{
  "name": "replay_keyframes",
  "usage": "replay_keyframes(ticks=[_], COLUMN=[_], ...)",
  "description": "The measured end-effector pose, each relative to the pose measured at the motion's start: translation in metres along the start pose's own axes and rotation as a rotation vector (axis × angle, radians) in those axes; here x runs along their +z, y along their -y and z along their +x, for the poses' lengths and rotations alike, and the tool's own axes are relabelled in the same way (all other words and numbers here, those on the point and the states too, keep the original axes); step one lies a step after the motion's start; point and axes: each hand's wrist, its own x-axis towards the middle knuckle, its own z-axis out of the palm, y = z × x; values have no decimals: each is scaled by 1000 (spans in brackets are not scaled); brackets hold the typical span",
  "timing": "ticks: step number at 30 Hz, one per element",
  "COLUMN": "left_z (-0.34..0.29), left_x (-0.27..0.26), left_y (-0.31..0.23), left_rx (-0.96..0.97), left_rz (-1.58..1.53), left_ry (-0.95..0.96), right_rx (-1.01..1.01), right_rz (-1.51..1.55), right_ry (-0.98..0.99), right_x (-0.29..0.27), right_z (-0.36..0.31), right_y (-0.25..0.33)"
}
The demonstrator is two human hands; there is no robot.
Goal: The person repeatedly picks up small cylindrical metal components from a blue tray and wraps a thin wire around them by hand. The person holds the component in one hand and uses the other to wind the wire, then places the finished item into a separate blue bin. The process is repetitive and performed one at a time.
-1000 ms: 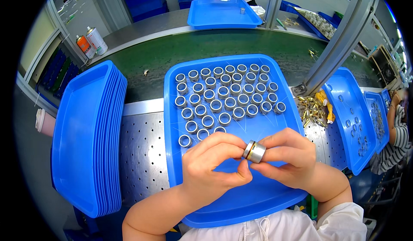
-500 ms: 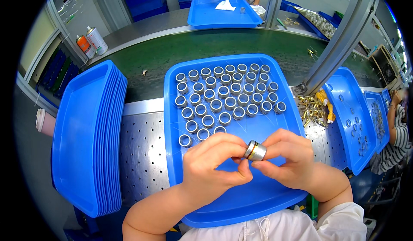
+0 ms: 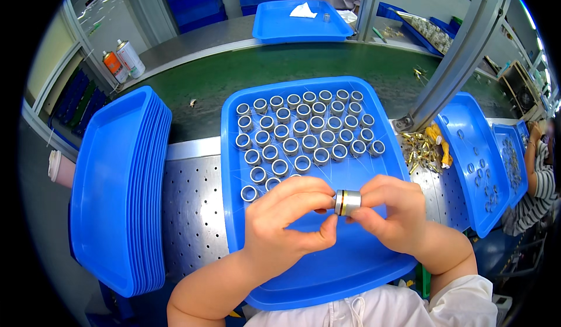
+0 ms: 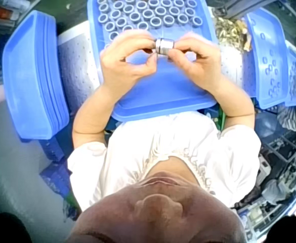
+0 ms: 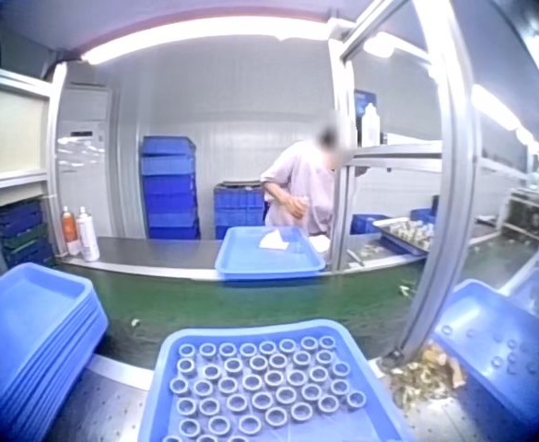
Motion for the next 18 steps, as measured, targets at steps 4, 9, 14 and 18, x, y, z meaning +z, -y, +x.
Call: replay_keyframes(ticks=[4, 9, 14, 18], left_z=[-4, -3, -3, -4], left_x=[-1, -2, -1, 0], left_y=[1, -2, 0, 2], left_rx=[-243, -390, -278, -169], left_rz=[-253, -397, -296, -138], left_ry=[40, 44, 61, 31], right_rx=[96, 177, 39, -130], right_rz=[71, 143, 16, -136], right_ry=[32, 14, 54, 66], right_x=[0, 3, 0, 1], right_z=[-3, -3, -1, 2], right_y=[0, 0, -1, -2])
